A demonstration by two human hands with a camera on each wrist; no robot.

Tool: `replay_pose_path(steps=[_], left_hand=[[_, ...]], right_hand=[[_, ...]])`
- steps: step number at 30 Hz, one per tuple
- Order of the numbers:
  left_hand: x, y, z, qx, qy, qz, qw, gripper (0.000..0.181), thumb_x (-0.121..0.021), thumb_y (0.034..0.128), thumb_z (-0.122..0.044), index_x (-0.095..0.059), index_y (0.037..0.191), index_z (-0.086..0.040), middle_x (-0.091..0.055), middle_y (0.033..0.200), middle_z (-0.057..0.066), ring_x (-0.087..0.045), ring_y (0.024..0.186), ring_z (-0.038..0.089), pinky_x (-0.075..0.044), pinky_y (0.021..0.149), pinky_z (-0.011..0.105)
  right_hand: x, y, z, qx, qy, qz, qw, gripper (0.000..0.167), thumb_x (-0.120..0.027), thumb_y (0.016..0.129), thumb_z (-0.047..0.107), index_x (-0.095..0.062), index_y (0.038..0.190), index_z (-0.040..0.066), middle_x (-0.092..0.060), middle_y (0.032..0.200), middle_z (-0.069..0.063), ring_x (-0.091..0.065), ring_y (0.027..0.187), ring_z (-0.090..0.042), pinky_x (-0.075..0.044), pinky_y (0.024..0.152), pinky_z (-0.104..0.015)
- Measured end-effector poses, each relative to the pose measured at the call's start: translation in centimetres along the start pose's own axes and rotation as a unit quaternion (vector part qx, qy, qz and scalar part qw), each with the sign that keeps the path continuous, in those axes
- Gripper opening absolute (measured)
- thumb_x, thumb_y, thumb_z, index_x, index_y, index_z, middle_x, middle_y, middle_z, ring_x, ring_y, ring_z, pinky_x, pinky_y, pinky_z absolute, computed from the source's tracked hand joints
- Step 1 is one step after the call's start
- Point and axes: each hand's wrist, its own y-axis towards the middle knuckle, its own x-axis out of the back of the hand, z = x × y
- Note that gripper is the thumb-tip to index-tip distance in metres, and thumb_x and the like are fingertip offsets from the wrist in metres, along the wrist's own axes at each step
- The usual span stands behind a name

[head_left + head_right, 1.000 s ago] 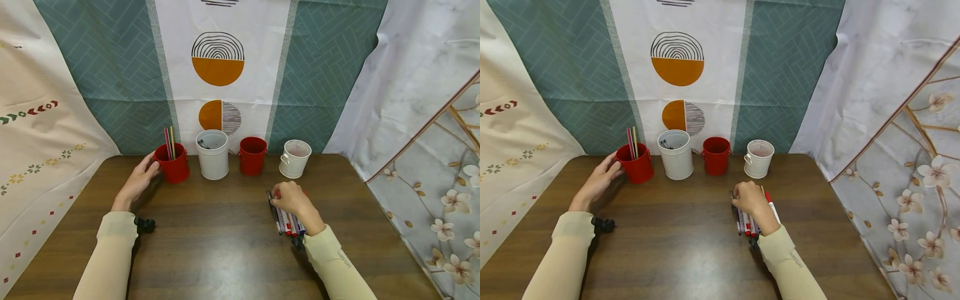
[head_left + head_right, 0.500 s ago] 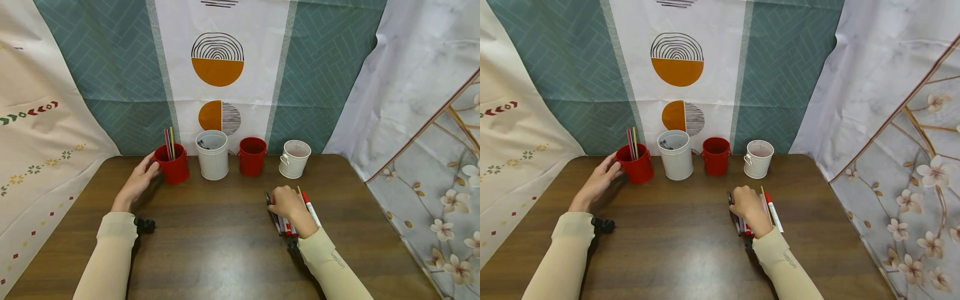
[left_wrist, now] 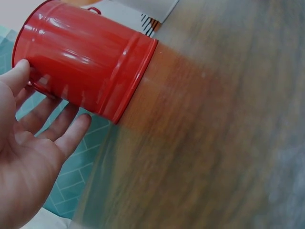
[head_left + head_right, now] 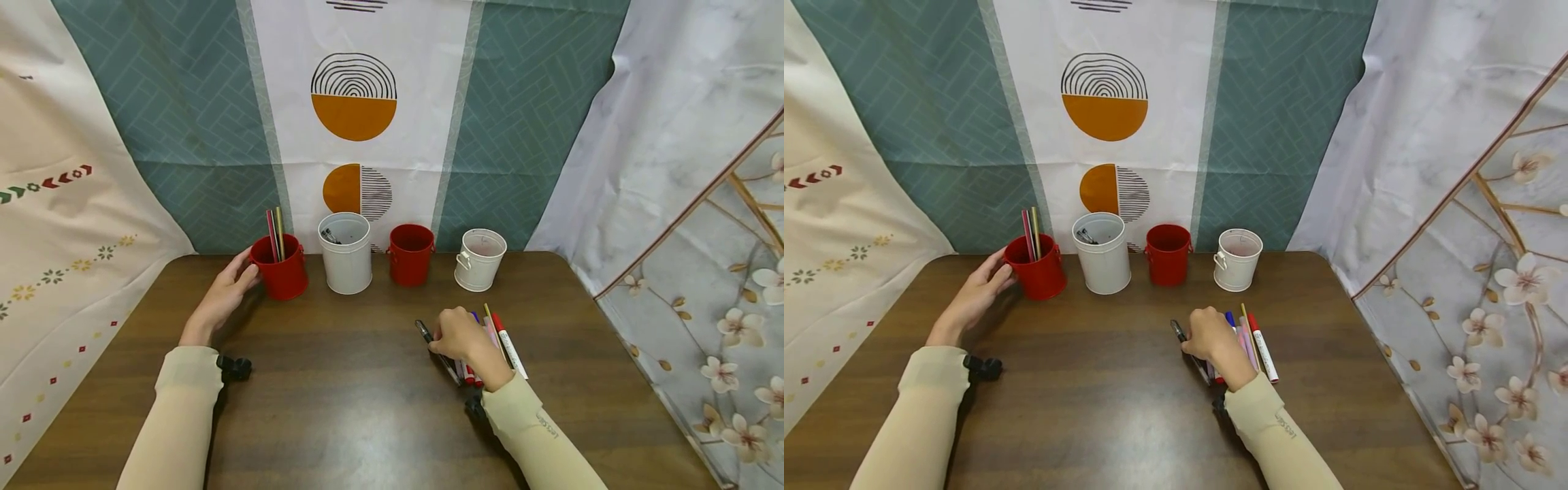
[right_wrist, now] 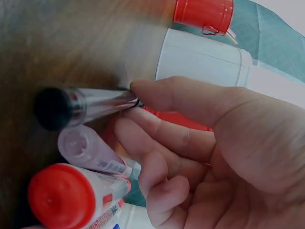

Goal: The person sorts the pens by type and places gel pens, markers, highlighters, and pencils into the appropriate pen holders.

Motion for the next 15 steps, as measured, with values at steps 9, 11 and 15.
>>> replay_pose_path(steps=[9,11,15], left_hand=[[0.3,-0.3,-0.8,-0.002,0.011,-0.018,0.9998,0.067,-0.046,0.1144,-0.035,-0.018,0.172,-0.017,-0.026,0.173,0.022,-0.052,0.137,0.006,-0.044,0.112,0.022],[0.3,-0.2,-1.2,-0.011,0.012,-0.025,0.9995,0.066,-0.047,0.1144,-0.033,-0.018,0.172,-0.016,-0.027,0.172,0.022,-0.051,0.141,0.014,-0.046,0.109,0.015],[0.3,-0.2,-2.1,-0.027,0.038,-0.05,0.9977,0.064,-0.047,0.1145,-0.033,-0.021,0.172,-0.019,-0.031,0.171,0.02,-0.045,0.148,0.031,-0.043,0.106,0.008]], right_hand=[[0.3,0.3,-0.2,0.05,0.095,0.012,0.9942,0.016,-0.086,0.087,0.017,-0.078,0.074,0.017,-0.066,0.068,0.009,-0.058,0.069,-0.013,-0.052,0.06,-0.029],[0.6,0.3,-0.2,0.058,0.118,0.006,0.9913,0.011,-0.084,0.089,0.017,-0.08,0.079,0.016,-0.068,0.07,0.009,-0.059,0.069,-0.011,-0.052,0.06,-0.028],[1.6,0.4,-0.3,0.07,0.165,-0.016,0.9837,0.006,-0.082,0.092,0.019,-0.083,0.087,0.015,-0.073,0.075,0.008,-0.061,0.069,-0.01,-0.054,0.061,-0.028]])
